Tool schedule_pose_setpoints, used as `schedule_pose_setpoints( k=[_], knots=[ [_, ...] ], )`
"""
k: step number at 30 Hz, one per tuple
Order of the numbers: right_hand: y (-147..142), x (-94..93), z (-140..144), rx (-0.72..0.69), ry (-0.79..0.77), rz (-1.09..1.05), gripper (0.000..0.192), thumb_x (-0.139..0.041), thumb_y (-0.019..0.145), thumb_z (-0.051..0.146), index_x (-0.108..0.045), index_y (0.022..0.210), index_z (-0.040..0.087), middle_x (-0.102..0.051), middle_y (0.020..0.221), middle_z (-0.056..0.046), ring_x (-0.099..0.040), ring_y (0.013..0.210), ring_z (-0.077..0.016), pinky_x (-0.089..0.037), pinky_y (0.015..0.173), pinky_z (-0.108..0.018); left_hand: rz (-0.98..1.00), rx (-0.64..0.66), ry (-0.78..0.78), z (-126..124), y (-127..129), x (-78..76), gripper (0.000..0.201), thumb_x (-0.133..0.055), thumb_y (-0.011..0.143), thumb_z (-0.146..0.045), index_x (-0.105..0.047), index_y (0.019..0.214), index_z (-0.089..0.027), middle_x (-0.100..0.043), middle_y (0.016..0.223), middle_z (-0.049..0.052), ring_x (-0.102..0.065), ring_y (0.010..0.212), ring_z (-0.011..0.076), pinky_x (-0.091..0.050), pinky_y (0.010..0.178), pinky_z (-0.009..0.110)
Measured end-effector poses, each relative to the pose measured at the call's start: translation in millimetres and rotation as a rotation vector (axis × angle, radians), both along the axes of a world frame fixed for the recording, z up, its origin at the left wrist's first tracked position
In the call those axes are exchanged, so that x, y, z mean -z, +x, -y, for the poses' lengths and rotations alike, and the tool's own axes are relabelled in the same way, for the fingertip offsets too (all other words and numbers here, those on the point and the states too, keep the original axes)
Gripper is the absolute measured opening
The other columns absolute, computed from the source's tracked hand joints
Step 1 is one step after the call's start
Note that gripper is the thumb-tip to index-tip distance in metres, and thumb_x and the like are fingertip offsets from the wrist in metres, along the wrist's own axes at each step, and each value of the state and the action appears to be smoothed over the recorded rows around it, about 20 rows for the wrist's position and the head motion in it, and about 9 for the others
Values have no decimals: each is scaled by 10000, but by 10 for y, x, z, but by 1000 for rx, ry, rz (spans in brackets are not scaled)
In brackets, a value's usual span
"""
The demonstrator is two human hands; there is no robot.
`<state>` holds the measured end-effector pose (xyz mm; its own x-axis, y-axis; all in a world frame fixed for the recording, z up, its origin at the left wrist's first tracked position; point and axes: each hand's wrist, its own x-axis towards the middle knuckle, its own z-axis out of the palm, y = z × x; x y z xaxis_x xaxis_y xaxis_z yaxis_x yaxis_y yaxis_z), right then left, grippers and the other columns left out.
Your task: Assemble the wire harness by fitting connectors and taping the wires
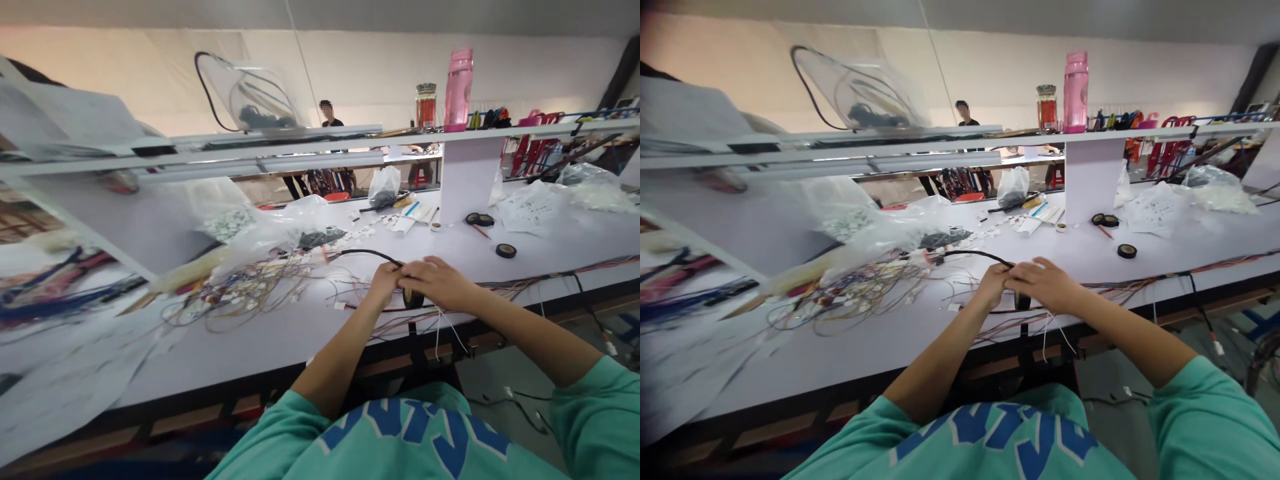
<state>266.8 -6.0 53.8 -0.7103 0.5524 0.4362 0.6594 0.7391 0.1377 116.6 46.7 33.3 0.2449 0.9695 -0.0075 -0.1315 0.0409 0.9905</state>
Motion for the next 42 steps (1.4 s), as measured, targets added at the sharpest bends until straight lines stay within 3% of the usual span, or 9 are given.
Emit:
schedule_pose_setpoints(
  k=[5, 12, 15, 20, 22, 26, 32, 37, 42],
  knots=[
    [-95, -100, 202, -147, 224, 416, 218, -385, 864, 95, -574, 904, 196, -664, 815, -8, -561, 927, -152, -299, 981, -354, 13, 106, -37, 52, -30, -75, 334, -756, 429, -407, -592, 517, -130, -531, 452, -13, -443, 421, 74, -316, 402, 180],
    [85, -341, 217, 111, -182, 334, 416, -530, 785, 324, -509, 1140, 108, -675, 941, -122, -597, 897, -207, -282, 955, -426, -39, 99, 17, 163, -74, 23, 369, -742, 438, -461, -621, 583, -144, -569, 476, 6, -507, 427, 122, -392, 402, 221],
    [186, -340, 76, 305, -296, 221, 378, -403, 862, 364, -555, 1120, 134, -686, 928, -131, -607, 893, -224, -281, 938, -472, -230, -30, 327, 295, -64, 41, 275, -664, 599, -442, -664, 667, -175, -596, 511, 4, -536, 466, 137, -444, 480, 247],
    [186, -122, -182, 146, -418, -240, 201, -500, 785, 179, -624, 942, 185, -644, 1074, -74, -572, 984, -180, -381, 888, -386, -401, -75, 830, 358, -29, -104, 131, -680, 648, -373, -707, 684, -250, -680, 731, 35, -609, 784, 200, -467, 849, 347],
    [173, -33, -217, 147, -553, -500, 197, -478, 794, 170, -592, 954, 151, -658, 946, -68, -598, 859, -145, -448, 805, -334, -323, -52, 813, 311, 2, -133, 164, -685, 647, -396, -698, 659, -233, -684, 813, 45, -601, 889, 210, -452, 896, 357],
    [289, 8, -121, 192, -720, -825, 194, -419, 794, 140, -535, 950, 130, -633, 797, -40, -598, 677, -104, -492, 706, -291, -55, 24, 419, 214, 64, -79, 383, -656, 628, -521, -670, 739, -155, -675, 778, 59, -627, 698, 164, -524, 686, 309],
    [328, -149, 249, -58, -322, -264, 484, -469, 656, 54, -501, 1122, 182, -574, 1159, -92, -503, 1103, -184, -394, 921, -395, 21, -43, 217, 182, 102, -35, 410, -703, 527, -496, -635, 692, -127, -634, 651, 25, -559, 507, 102, -465, 482, 219],
    [26, -117, 525, -19, -32, 262, 311, -478, 730, 90, -588, 1001, 196, -623, 1038, -62, -464, 1135, -209, -242, 1021, -414, 2, -78, 221, 226, 110, -28, 317, -686, 560, -428, -630, 651, -130, -605, 568, 0, -531, 478, 86, -452, 471, 198],
    [-49, 6, 635, -51, 79, 165, 274, -463, 769, 129, -581, 1009, 185, -609, 1035, -70, -494, 1057, -209, -295, 972, -379, 36, -84, 192, 252, 127, -22, 309, -685, 569, -430, -607, 631, -137, -585, 525, -7, -521, 454, 84, -446, 459, 196]
  ],
)
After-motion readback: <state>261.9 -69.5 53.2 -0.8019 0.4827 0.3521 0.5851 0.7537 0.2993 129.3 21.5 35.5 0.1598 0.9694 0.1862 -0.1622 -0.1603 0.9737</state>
